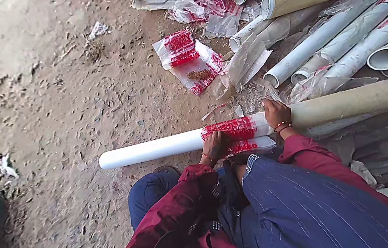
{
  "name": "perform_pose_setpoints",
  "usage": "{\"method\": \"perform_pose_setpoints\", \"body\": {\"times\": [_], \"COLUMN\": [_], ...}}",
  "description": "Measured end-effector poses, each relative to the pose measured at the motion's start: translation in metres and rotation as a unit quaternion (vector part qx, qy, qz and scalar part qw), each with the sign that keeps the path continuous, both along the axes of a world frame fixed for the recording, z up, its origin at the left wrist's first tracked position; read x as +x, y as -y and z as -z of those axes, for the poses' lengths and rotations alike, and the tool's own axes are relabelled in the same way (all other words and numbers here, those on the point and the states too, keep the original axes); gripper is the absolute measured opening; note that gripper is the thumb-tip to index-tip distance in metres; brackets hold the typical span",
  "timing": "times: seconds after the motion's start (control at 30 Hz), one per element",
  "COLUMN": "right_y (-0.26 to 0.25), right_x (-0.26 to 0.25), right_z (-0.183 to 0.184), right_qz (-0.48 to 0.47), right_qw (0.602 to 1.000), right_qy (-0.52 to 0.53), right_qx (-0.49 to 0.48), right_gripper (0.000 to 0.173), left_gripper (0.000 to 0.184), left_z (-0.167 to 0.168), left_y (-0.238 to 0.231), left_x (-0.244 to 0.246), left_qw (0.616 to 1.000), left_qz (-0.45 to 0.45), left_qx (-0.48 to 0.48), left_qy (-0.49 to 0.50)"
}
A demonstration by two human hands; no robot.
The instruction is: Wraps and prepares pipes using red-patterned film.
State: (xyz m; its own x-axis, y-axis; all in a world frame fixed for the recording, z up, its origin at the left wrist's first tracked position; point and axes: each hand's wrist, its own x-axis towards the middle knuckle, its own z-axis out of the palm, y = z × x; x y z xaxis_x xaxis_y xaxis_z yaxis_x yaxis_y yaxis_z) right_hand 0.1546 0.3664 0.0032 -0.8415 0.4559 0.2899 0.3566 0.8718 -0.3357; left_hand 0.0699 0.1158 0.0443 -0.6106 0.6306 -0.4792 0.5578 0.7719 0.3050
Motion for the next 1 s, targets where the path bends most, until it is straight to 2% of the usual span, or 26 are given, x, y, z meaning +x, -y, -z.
{"method": "perform_pose_setpoints", "body": {"times": [0.07, 0.13, 0.27, 0.37, 0.43, 0.47, 0.57, 0.6, 0.67, 0.73, 0.8, 0.9, 1.0], "right_y": [-0.001, -0.001, 0.0, 0.0, -0.001, -0.002, 0.006, 0.013, 0.03, 0.05, 0.068, 0.084, 0.091], "right_x": [-0.001, -0.001, 0.0, -0.001, 0.0, 0.001, 0.0, 0.001, -0.004, -0.015, -0.024, -0.038, -0.045], "right_z": [-0.001, -0.004, -0.002, -0.003, -0.006, -0.009, -0.033, -0.039, -0.047, -0.055, -0.057, -0.064, -0.066], "right_qz": [0.003, 0.008, 0.014, 0.015, 0.014, 0.026, 0.083, 0.066, -0.029, -0.146, -0.24, -0.303, -0.337], "right_qw": [1.0, 1.0, 1.0, 1.0, 0.999, 0.998, 0.985, 0.981, 0.975, 0.958, 0.94, 0.897, 0.87], "right_qy": [0.003, 0.006, 0.013, 0.021, 0.023, 0.017, 0.006, 0.009, 0.046, 0.13, 0.187, 0.305, 0.356], "right_qx": [0.002, 0.001, -0.008, -0.017, -0.04, -0.06, -0.154, -0.18, -0.217, -0.208, -0.153, -0.104, -0.057], "right_gripper": [0.026, 0.026, 0.026, 0.026, 0.027, 0.028, 0.036, 0.036, 0.032, 0.028, 0.025, 0.03, 0.029], "left_gripper": [0.046, 0.044, 0.041, 0.041, 0.039, 0.037, 0.022, 0.017, 0.014, 0.019, 0.021, 0.023, 0.023], "left_z": [-0.012, -0.017, -0.023, -0.021, -0.014, -0.006, 0.029, 0.04, 0.051, 0.053, 0.052, 0.046, 0.047], "left_y": [-0.009, -0.013, -0.014, -0.009, 0.005, 0.015, 0.045, 0.053, 0.06, 0.059, 0.058, 0.06, 0.062], "left_x": [-0.005, -0.006, -0.005, -0.01, -0.01, -0.007, -0.002, 0.0, 0.001, 0.003, 0.005, 0.002, -0.002], "left_qw": [0.995, 0.991, 0.985, 0.985, 0.992, 0.996, 0.963, 0.945, 0.92, 0.917, 0.923, 0.933, 0.936], "left_qz": [0.028, 0.031, 0.067, 0.101, 0.1, 0.086, 0.025, 0.023, 0.051, 0.069, 0.048, 0.015, 0.027], "left_qx": [-0.074, -0.104, -0.125, -0.105, -0.05, 0.009, 0.226, 0.275, 0.331, 0.35, 0.363, 0.355, 0.349], "left_qy": [0.054, 0.081, 0.098, 0.092, 0.052, 0.004, -0.147, -0.176, -0.202, -0.178, -0.114, -0.05, -0.043]}}
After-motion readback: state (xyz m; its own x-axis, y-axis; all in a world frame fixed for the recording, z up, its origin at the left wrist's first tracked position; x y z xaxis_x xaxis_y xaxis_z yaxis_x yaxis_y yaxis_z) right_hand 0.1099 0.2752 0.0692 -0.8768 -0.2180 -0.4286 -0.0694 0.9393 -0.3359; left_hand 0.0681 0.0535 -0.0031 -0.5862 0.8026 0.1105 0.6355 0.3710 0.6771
